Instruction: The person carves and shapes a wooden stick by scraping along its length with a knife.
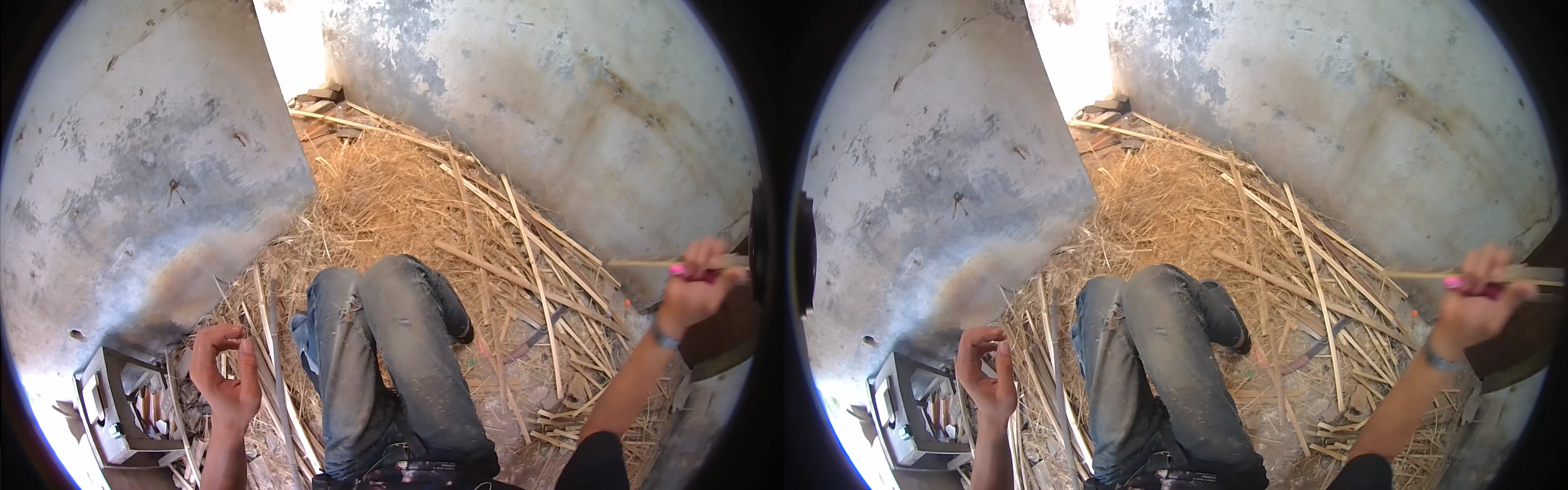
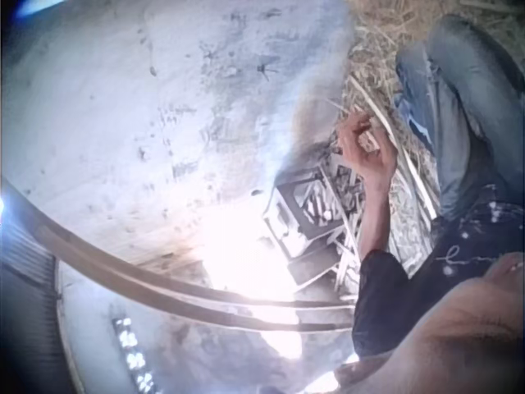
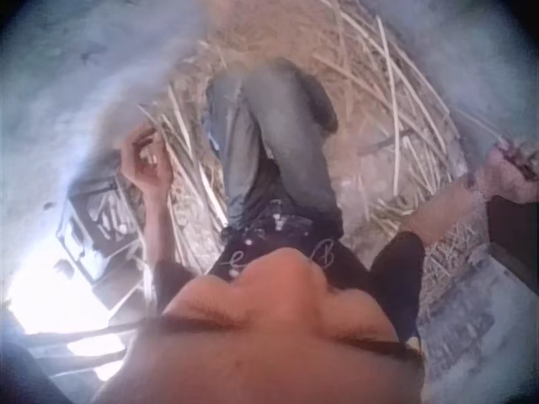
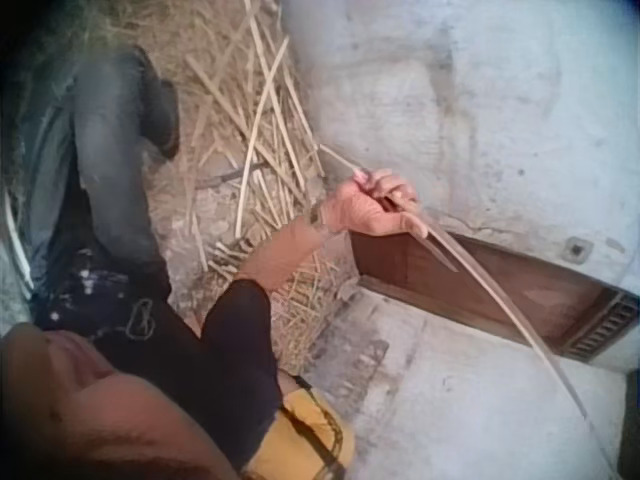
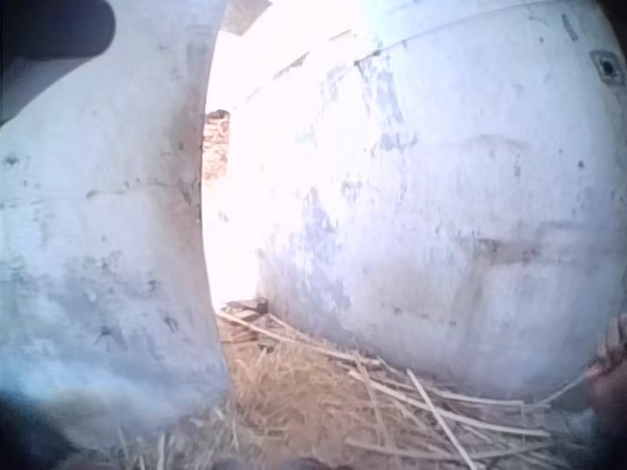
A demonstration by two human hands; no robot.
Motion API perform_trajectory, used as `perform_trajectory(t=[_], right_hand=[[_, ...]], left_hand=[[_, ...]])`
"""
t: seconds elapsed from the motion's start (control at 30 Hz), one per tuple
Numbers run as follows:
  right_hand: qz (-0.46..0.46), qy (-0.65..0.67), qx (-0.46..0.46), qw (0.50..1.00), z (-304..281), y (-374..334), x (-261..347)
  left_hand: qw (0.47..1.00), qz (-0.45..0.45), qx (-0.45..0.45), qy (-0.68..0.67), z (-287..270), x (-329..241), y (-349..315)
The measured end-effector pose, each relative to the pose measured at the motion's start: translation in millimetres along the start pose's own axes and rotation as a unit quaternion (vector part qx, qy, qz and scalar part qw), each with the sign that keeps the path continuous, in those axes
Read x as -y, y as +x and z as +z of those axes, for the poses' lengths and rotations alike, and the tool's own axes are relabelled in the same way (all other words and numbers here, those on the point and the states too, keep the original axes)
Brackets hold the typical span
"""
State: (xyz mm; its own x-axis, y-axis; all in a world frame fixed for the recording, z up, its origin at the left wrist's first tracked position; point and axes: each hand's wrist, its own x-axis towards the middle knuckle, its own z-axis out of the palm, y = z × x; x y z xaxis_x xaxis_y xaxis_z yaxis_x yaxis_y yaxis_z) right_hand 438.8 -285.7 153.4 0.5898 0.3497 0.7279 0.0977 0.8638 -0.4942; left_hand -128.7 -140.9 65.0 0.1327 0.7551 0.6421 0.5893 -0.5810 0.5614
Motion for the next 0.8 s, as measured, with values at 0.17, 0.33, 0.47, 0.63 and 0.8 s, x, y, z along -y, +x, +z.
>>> perform_trajectory(t=[0.17, 0.33, 0.47, 0.63, 0.8], right_hand=[[0.153, -0.526, -0.144, 0.824, -202, -239, -184], [0.522, -0.562, -0.160, 0.622, -312, -505, -139], [0.396, -0.666, -0.118, 0.621, -255, -533, -123], [0.352, -0.656, -0.087, 0.662, -214, -454, -104], [0.215, -0.629, 0.022, 0.747, -162, -352, -118]], left_hand=[[0.998, -0.050, 0.000, -0.029, -5, 11, -12], [0.993, -0.113, 0.025, -0.015, -15, 25, -26], [0.980, -0.197, 0.017, -0.028, -28, 24, -37], [0.985, -0.146, 0.067, -0.059, 5, 21, -30], [0.982, -0.120, 0.110, -0.092, 28, -4, -20]])
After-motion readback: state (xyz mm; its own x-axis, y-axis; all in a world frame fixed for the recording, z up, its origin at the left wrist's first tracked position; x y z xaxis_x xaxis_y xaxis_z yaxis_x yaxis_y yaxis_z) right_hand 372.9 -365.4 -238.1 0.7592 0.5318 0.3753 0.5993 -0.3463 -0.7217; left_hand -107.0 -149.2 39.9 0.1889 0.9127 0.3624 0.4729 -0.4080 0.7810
